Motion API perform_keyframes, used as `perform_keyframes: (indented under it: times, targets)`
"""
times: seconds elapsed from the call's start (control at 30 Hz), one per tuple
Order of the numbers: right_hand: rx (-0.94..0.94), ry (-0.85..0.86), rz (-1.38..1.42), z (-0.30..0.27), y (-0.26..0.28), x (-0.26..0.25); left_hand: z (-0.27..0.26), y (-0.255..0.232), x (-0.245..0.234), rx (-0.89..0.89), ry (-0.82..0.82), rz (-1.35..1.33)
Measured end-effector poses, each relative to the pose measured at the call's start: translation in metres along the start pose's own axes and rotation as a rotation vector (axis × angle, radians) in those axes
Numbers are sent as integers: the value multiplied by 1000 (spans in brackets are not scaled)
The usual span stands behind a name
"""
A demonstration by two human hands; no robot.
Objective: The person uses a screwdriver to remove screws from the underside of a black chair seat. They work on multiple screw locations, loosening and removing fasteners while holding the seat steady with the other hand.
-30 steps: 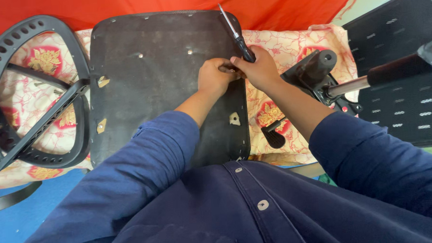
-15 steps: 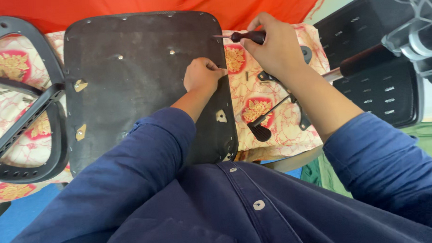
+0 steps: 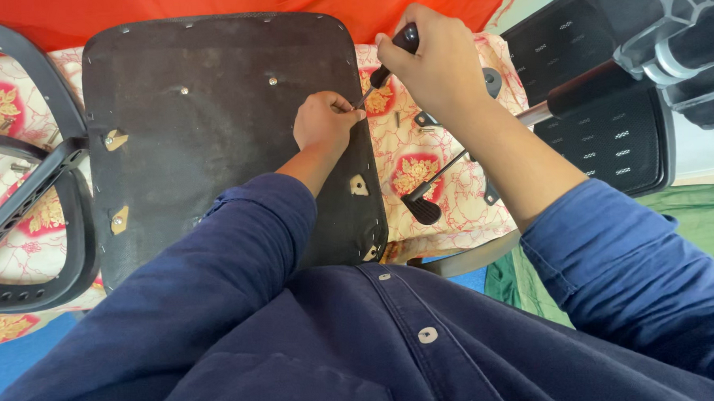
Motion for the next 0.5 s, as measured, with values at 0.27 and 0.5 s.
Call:
perform_keyframes:
  times: [0.27, 0.5]
  targets:
    - [-30, 25, -43, 8, 7, 10, 0, -2, -1, 17, 12, -6]
    - [-64, 73, -143, 14, 4, 23, 0, 5, -1, 3, 30, -39]
Point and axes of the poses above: each hand's wrist, its own z-axis towards the middle knuckle, its own x-axis out of the palm, y = z × x, the point moved 10 cm from there along z, towards the middle knuckle, and after that the axes turned 5 degrees about x, right-handed, at the moved point
